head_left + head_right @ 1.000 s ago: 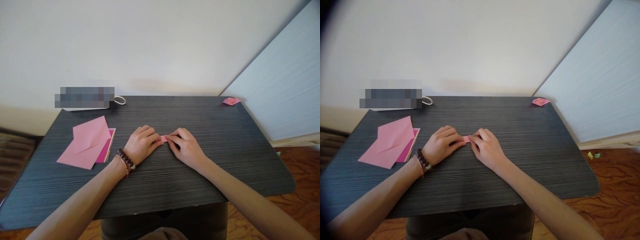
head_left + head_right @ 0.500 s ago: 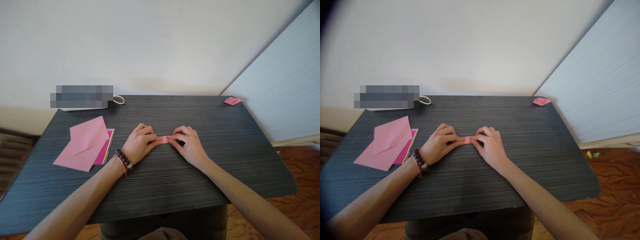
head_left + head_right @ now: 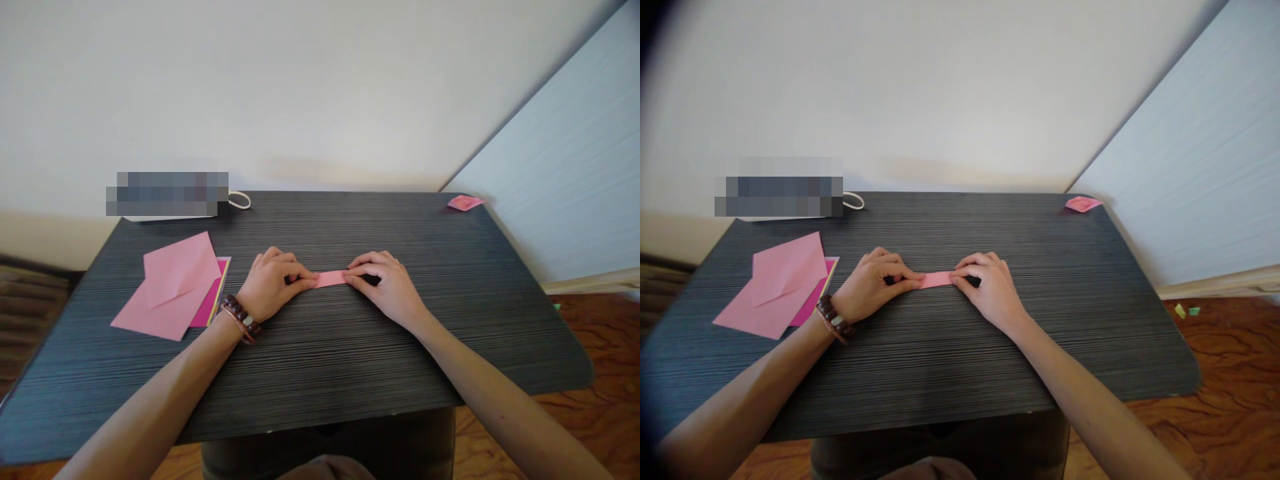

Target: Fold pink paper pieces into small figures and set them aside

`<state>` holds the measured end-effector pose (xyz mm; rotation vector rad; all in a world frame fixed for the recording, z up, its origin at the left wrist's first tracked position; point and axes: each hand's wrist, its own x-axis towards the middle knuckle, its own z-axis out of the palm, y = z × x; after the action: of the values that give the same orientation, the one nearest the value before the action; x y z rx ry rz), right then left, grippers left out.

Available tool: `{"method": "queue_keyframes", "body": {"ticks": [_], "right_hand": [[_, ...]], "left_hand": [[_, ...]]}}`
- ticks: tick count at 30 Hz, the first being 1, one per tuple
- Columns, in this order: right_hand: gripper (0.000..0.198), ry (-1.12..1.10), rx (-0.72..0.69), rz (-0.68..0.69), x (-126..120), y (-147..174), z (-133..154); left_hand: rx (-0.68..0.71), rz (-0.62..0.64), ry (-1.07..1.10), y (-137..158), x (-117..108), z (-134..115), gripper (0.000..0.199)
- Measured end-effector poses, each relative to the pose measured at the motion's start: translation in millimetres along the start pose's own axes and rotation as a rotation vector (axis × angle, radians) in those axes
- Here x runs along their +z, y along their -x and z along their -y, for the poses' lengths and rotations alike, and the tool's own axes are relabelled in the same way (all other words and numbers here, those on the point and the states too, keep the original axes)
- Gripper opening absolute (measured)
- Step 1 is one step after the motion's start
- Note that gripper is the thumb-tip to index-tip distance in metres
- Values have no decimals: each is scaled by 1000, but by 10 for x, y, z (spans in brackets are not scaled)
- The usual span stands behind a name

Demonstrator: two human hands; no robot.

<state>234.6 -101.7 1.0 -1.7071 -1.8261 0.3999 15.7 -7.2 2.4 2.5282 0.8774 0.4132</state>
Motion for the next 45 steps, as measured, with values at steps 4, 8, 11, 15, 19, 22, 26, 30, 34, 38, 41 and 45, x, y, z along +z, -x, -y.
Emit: {"method": "queue_keyframes", "body": {"ticks": [4, 8, 11, 15, 19, 22, 26, 30, 34, 38, 41, 45], "right_hand": [[11, -3, 10, -8, -23, -1, -33], [12, 11, -37, -4, -21, 1, -50], [13, 47, -79, 6, 7, 8, -21], [17, 136, -160, -13, 30, 37, 43], [26, 263, -299, 46, 8, 78, 63], [35, 373, -370, 105, -7, 98, 54], [31, 406, -404, 99, -7, 105, 38], [26, 362, -415, 44, -18, 109, 3], [24, 345, -427, 0, -20, 107, -37], [21, 305, -454, -81, 4, 93, -67], [21, 299, -455, -124, 17, 85, -72], [23, 322, -437, -145, 14, 90, -43]], "left_hand": [[-12, 0, 5, -3, -20, 18, 17], [2, -15, -15, 0, -21, 9, 17], [29, -101, -63, 9, 2, -43, 16], [221, -186, -140, 41, 60, -159, 20], [347, -127, -204, 101, 82, -230, 26], [367, -108, -245, 161, 71, -247, 28], [366, -132, -287, 226, 62, -277, 29], [342, -169, -287, 231, 55, -290, 26], [305, -183, -285, 213, 12, -275, 23], [289, -146, -323, 206, -63, -258, 22], [270, -136, -349, 205, -104, -235, 21], [264, -134, -339, 203, -127, -199, 22]]}}
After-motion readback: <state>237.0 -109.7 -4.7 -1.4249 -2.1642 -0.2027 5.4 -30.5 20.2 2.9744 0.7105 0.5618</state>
